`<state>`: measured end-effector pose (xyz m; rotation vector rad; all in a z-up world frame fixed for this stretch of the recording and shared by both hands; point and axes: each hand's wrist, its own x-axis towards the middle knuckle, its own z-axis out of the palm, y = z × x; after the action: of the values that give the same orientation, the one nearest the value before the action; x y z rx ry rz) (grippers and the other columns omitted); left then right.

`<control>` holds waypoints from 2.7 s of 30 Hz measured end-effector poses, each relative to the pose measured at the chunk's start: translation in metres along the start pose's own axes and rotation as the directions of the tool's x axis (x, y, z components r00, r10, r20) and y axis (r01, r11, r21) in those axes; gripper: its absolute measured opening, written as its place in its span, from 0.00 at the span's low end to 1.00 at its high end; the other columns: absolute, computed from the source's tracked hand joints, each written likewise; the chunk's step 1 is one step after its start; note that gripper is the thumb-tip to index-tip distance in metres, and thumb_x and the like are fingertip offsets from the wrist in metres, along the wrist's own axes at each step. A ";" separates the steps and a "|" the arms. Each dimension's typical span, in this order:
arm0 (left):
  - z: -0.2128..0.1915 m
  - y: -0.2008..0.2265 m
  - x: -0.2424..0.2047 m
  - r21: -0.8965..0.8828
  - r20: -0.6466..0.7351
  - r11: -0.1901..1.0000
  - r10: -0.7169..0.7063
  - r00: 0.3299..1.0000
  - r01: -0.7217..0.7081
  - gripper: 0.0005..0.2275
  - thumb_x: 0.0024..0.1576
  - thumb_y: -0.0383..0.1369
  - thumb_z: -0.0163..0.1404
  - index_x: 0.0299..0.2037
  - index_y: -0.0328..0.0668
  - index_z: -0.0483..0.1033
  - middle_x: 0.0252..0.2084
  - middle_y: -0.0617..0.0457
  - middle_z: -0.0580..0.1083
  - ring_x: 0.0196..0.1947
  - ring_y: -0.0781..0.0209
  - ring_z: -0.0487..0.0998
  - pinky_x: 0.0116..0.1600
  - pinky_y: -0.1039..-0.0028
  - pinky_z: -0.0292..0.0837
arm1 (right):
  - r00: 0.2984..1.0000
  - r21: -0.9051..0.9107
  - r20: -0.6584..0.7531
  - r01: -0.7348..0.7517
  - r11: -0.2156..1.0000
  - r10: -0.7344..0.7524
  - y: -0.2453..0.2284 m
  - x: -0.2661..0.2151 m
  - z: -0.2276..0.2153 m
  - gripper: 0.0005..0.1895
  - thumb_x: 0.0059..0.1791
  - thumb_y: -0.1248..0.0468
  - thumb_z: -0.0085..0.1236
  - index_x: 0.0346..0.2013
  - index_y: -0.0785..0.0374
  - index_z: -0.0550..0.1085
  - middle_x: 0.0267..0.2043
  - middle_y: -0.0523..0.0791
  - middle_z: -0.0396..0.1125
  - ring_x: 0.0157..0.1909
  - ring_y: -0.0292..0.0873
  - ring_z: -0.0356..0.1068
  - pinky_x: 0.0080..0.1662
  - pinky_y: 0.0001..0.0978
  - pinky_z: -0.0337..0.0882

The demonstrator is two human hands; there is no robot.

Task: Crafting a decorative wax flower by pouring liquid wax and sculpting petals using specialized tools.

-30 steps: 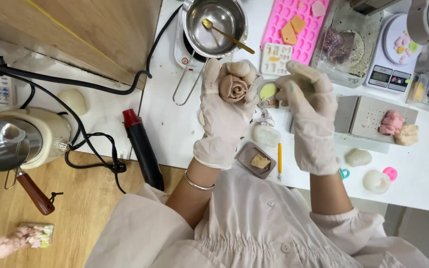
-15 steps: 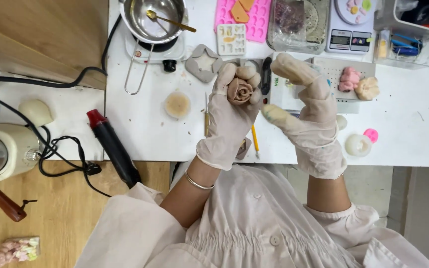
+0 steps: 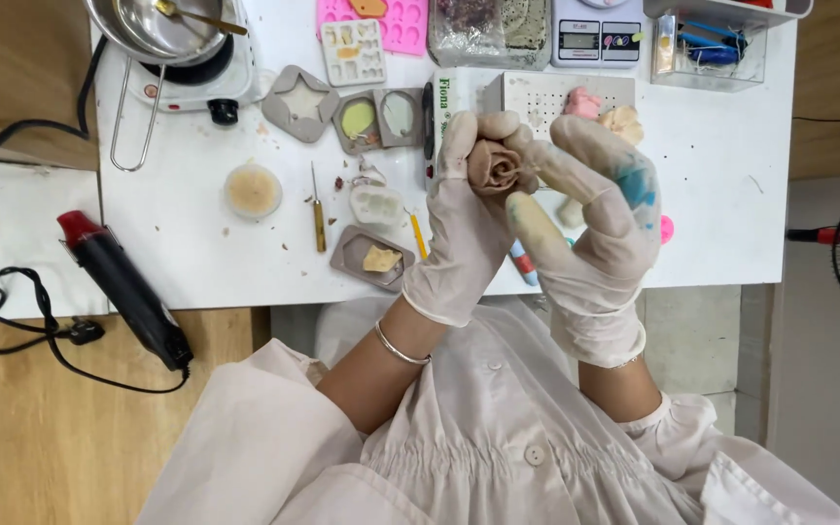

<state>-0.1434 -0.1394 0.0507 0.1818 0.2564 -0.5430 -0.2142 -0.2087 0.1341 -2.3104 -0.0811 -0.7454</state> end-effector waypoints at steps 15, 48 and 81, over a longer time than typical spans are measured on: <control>-0.007 -0.045 0.008 -0.072 0.154 0.989 0.136 0.979 -0.127 0.17 0.71 0.45 0.45 0.50 0.36 0.74 0.45 0.49 0.75 0.47 0.61 0.77 0.55 0.70 0.74 | 0.994 0.210 -0.013 -0.101 0.972 0.106 0.015 -0.014 -0.031 0.13 0.53 0.79 0.64 0.50 0.65 0.80 0.59 0.47 0.69 0.66 0.42 0.67 0.66 0.31 0.65; 0.008 0.041 -0.023 -0.145 0.084 0.988 -0.047 0.995 0.059 0.24 0.66 0.53 0.42 0.58 0.40 0.71 0.47 0.48 0.75 0.44 0.55 0.77 0.52 0.63 0.77 | 0.908 0.477 0.415 -0.278 0.833 0.066 0.027 0.045 0.029 0.34 0.43 0.68 0.74 0.61 0.65 0.70 0.69 0.45 0.62 0.67 0.41 0.67 0.61 0.32 0.74; 0.034 0.172 -0.049 0.530 0.528 0.848 -0.322 0.786 -0.009 0.24 0.67 0.37 0.52 0.70 0.32 0.65 0.67 0.38 0.70 0.66 0.49 0.74 0.72 0.59 0.71 | 0.820 0.740 0.554 -0.405 -0.538 0.146 0.058 0.084 0.005 0.34 0.58 0.44 0.52 0.62 0.74 0.69 0.55 0.64 0.70 0.49 0.55 0.78 0.48 0.31 0.81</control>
<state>-0.0860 0.0205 0.1143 0.4943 -0.5217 -0.8102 -0.1267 -0.2616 0.1412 -0.3335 -0.0434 0.1214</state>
